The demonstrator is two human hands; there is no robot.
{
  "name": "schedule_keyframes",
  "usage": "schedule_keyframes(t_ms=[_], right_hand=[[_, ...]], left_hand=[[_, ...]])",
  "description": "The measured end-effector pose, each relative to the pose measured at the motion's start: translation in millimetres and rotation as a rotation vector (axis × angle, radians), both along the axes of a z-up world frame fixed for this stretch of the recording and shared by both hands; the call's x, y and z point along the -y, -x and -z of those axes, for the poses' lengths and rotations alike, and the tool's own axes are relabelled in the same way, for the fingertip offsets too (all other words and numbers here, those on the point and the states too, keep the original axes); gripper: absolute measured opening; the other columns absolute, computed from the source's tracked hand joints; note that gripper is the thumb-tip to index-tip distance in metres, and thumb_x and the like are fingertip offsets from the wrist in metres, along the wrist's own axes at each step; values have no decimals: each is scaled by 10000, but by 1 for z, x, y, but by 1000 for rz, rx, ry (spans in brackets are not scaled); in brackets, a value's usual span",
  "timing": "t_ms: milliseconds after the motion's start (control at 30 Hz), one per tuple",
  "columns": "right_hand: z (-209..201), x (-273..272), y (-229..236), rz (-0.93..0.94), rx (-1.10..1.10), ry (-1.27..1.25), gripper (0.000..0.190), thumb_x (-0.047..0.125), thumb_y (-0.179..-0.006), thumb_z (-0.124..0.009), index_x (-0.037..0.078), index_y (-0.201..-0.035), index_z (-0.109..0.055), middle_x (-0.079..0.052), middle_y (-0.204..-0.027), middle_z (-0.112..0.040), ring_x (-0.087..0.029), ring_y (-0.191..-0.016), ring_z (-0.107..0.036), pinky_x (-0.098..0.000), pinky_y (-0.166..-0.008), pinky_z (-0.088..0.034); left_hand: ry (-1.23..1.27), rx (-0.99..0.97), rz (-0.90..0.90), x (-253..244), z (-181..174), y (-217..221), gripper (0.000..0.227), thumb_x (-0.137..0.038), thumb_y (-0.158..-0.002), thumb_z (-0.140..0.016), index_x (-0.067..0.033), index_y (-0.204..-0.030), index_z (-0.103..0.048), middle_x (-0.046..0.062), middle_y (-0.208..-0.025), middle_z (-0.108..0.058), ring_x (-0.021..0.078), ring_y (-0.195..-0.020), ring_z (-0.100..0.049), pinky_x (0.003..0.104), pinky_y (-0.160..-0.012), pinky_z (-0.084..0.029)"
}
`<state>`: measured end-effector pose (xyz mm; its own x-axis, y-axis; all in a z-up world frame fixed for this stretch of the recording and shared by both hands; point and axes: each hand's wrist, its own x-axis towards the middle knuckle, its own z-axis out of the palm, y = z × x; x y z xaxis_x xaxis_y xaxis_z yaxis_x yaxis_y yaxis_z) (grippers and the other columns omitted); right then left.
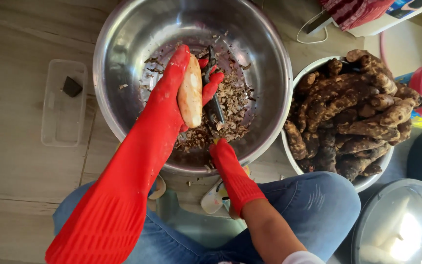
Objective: Peeling a root vegetable with a hand peeler over a bowl
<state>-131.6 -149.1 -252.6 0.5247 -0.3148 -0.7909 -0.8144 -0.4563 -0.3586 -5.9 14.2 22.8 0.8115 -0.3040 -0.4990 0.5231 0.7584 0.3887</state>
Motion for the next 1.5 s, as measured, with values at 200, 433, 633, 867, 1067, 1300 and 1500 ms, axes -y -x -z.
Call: schedule_keyframes(t_ms=[200, 433, 633, 867, 1067, 1300, 1500], right_hand=[[-26, 3, -3, 9, 164, 54, 545, 441, -944, -665, -53, -1155, -568, -235, -1087, -688, -349, -951, -705, -442, -832, -601], [-202, 15, -56, 580, 491, -520, 792, 612, -805, -580, -29, -1263, -663, -183, -1225, -729, -267, -1091, -709, -359, -799, -567], [-183, 31, -59, 261, 559, -881, 418, 208, -829, -722, 88, -1197, -563, -160, -1100, -642, -345, -940, -641, -506, -884, -623], [-299, 39, -58, 105, 671, -551, 677, 549, -1031, -509, -24, -733, -710, -254, -505, -579, -203, -236, -342, -309, -236, -303], [-244, 70, -81, 446, 754, -485, 307, 329, -974, -694, 66, -1097, -793, -201, -672, -674, -267, -523, -687, -312, -576, -661], [-290, 4, -59, 465, 741, -919, 485, 205, -903, -715, -13, -1321, -601, -229, -1285, -699, -417, -1066, -742, -645, -928, -606], [-289, -1, -57, 470, 814, -918, 437, 166, -932, -729, 5, -1330, -647, -222, -1105, -747, -380, -968, -773, -577, -898, -644]], left_hand=[[-11, 50, 52, 3, 13, -4, 763, -329, -762, -723, 22, -1390, -469, 210, -1289, -523, 444, -1084, -636, 462, -935, -603], [-115, 158, 271, 14, 50, -19, 801, -428, -811, -656, -1, -1452, -435, 200, -1441, -512, 368, -1093, -661, 435, -919, -557], [-127, 223, 217, 56, 90, -9, 529, -387, -914, -770, -9, -1259, -635, 208, -1201, -702, 365, -1017, -741, 501, -918, -653], [-187, 105, 214, 21, -60, 35, 606, -441, -869, -705, -15, -1295, -640, 249, -1222, -680, 386, -1049, -732, 435, -950, -641], [-234, 195, 122, 10, -20, 4, 699, -446, -908, -699, 30, -1380, -505, 253, -1306, -609, 394, -1195, -683, 501, -1083, -585], [-207, 467, -241, 46, 50, -2, 501, -200, -995, -750, -48, -1368, -451, 208, -1115, -550, 297, -1094, -580, 543, -1072, -544], [-438, 601, -282, 53, 42, 13, 453, -139, -999, -733, -2, -1331, -458, 56, -1020, -501, 167, -1014, -549, 367, -961, -575]])
